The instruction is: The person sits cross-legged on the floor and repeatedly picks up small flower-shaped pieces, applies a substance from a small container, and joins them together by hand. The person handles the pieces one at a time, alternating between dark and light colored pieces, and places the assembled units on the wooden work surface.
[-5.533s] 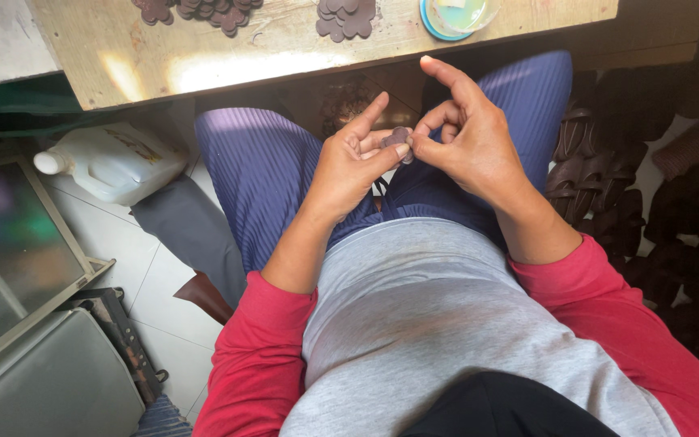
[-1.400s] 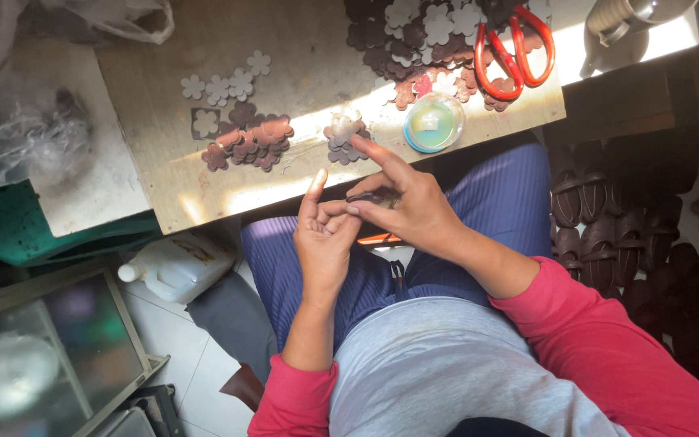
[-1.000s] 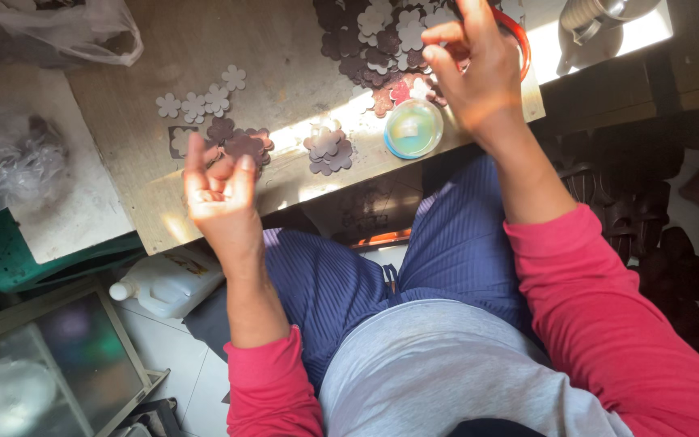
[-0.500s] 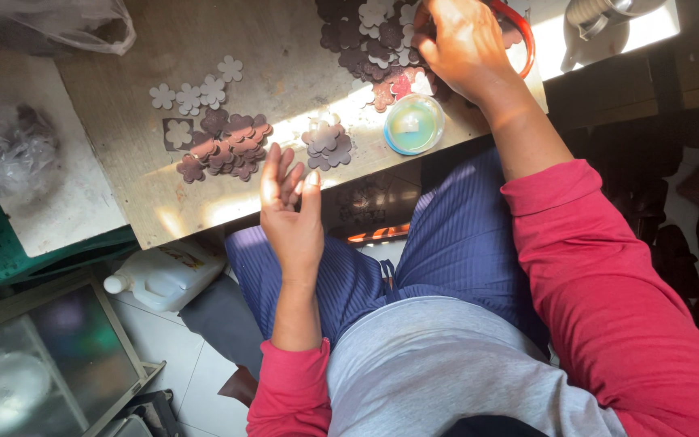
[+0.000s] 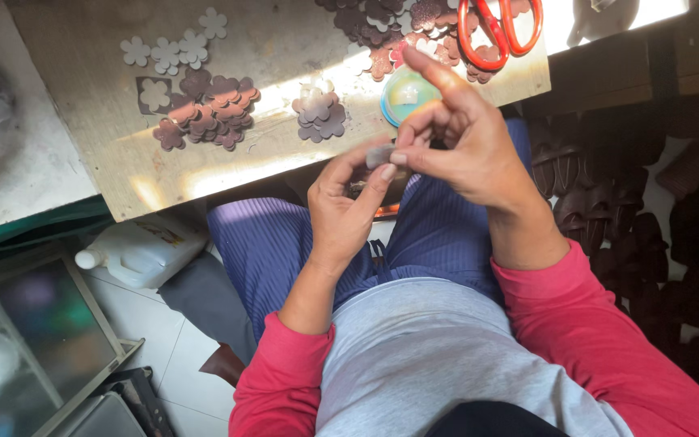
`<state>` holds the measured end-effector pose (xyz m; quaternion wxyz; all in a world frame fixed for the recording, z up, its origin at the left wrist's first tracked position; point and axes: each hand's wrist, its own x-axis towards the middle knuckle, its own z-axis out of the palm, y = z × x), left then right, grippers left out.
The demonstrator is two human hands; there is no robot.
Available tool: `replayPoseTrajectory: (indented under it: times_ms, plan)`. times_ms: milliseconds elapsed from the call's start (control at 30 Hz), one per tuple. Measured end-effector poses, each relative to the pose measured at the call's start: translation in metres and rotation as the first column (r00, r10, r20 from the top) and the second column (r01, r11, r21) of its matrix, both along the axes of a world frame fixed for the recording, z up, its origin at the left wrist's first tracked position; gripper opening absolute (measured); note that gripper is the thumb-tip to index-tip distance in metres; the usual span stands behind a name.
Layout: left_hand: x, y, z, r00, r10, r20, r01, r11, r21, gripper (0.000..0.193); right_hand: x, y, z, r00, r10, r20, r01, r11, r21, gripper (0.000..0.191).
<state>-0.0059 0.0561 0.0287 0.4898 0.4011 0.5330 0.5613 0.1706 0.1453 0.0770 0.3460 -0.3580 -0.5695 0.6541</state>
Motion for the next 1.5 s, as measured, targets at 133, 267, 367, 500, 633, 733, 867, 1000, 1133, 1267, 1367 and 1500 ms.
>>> replayPoseTrajectory:
  times_ms: [133,267,367,500,633,733,867,1000,1133,1267,1367,1500]
  plan:
    - [-0.002,-0.004,-0.007,0.997,0.075,-0.035,-0.079,0.989,-0.126,0.021,0.002,-0.001,-0.011,0.898,-0.253,0.359,0.1,0.913,0.394,0.07]
    - [-0.009,-0.008,-0.02,0.993,0.117,-0.03,-0.12,0.982,-0.145,0.021,0.014,0.013,-0.027,0.714,-0.423,0.557,-0.215,0.625,0.75,0.058]
    - [-0.007,-0.011,-0.028,0.988,0.127,0.087,-0.11,0.977,-0.184,0.025,0.009,0.016,-0.042,0.669,-0.395,0.63,-0.307,0.625,0.718,0.061]
    - [-0.004,-0.016,-0.036,0.996,0.085,0.029,-0.076,0.971,-0.227,0.021,0.001,0.013,-0.056,0.634,-0.453,0.627,-0.313,0.591,0.744,0.055]
    - [-0.003,-0.015,-0.043,0.989,0.078,0.122,-0.051,0.976,-0.211,0.022,0.002,0.014,-0.063,0.635,-0.465,0.617,-0.306,0.581,0.754,0.048]
    - [-0.002,-0.015,-0.048,0.977,0.082,0.195,-0.043,0.98,-0.195,0.025,0.003,0.013,-0.066,0.629,-0.469,0.62,-0.3,0.589,0.75,0.047]
    - [-0.003,-0.016,-0.054,0.974,0.096,0.205,-0.056,0.98,-0.192,0.027,0.003,0.012,-0.065,0.661,-0.447,0.602,-0.255,0.621,0.741,0.041]
    - [-0.004,-0.014,-0.057,0.968,0.135,0.213,-0.074,0.96,-0.271,0.024,0.005,0.01,-0.056,0.711,-0.475,0.518,-0.191,0.579,0.793,0.046]
    - [-0.005,-0.013,-0.053,0.951,0.132,0.281,-0.042,0.951,-0.305,0.028,0.012,-0.007,-0.035,0.744,-0.471,0.473,-0.101,0.62,0.778,0.041]
    - [-0.004,-0.014,-0.047,0.936,0.117,0.333,-0.022,0.961,-0.275,0.035,0.021,-0.029,-0.01,0.827,-0.457,0.326,0.08,0.671,0.737,0.043]
    - [-0.004,-0.014,-0.044,0.931,0.132,0.34,-0.046,0.967,-0.251,0.036,0.021,-0.043,0.002,0.916,-0.368,0.162,0.217,0.792,0.571,0.043]
    - [-0.001,-0.018,-0.037,0.931,0.148,0.335,-0.075,0.973,-0.22,0.04,0.011,-0.054,0.002,0.966,-0.179,0.186,0.08,0.893,0.442,0.027]
